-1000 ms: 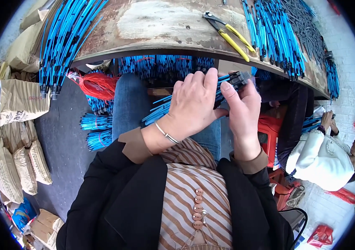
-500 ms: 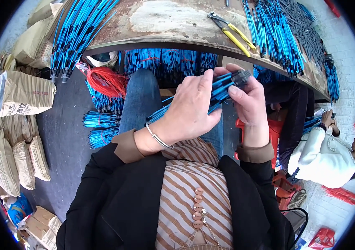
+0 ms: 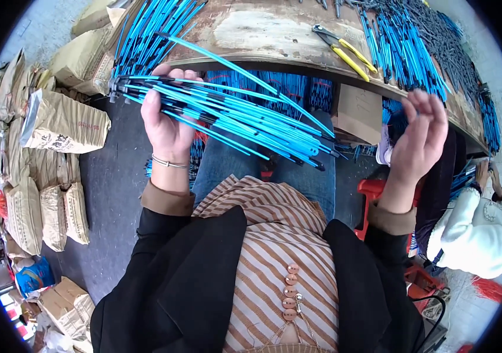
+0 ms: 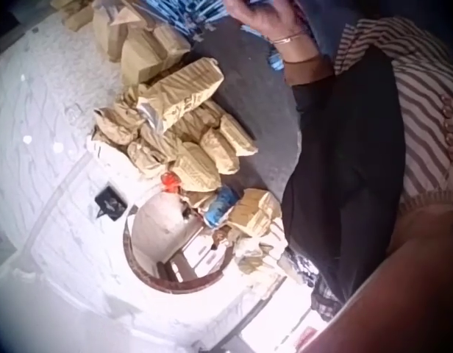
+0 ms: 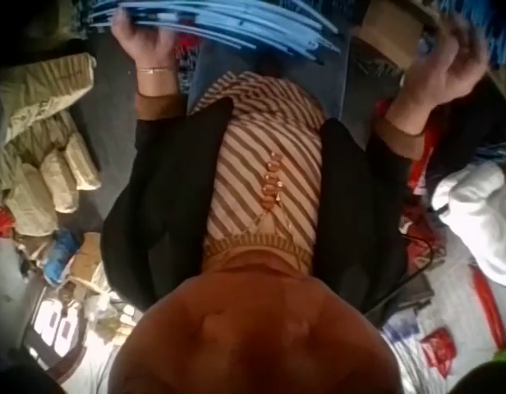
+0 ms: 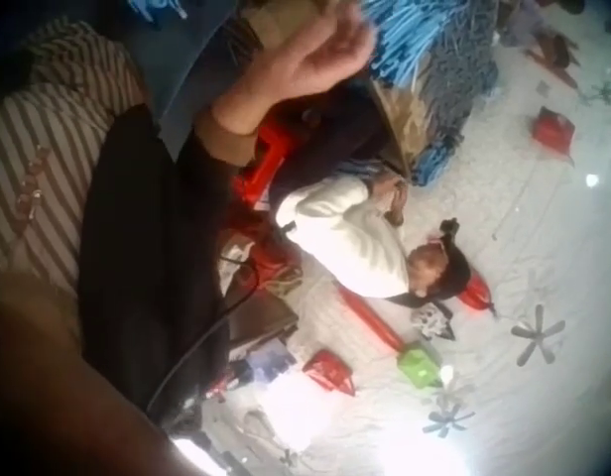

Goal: Assembling blue plastic bristles into a circular base and trimming excess with pliers at a factory workstation.

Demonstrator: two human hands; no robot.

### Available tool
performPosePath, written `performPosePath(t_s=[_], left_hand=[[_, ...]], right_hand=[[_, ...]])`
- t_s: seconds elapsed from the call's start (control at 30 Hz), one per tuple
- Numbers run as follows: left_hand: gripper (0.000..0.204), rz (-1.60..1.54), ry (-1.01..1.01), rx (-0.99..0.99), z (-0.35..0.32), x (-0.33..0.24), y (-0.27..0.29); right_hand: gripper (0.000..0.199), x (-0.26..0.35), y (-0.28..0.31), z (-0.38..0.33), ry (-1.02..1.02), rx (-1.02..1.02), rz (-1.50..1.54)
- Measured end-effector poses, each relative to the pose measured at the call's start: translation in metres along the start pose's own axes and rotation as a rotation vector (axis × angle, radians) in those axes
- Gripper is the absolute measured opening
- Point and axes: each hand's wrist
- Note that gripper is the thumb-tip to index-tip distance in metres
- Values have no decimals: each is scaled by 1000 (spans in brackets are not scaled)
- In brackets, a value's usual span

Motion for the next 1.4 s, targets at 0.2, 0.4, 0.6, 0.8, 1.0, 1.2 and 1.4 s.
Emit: performPosePath(t_s=[0.2,0.4,0.6,0.8,1.0,1.2,1.4], left_hand=[[40,-223,139,-106,7,31,9],[42,-324,420,-211,0,97,35],[47,-307,644,-293,-20,118,40],[48,1016,1172,205,-19,78,61],[50,1411,414,210,-12,7,17],[75,1211,189,695,-1,51,-2],[60,1136,233,482,-10,71,12]], right_hand=[[109,-41,23,-97,-234,407,-317],[95,-34,-40,-79,-198,301,178],[61,-32,-54,-64,-439,231,404],[40,-47,-48,-57,-30,464,150],[38,-49,-45,-44,-79,829,23],[40,-51,-66,-46,-273,894,-51],[47,-56,-91,-48,-579,731,-275]])
Point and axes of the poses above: each hand's wrist, its own z-axis towards the middle knuckle, its own y-axis out of the back of the hand, x = y × z, and after that the axes turned 14 degrees about -x, right-handed
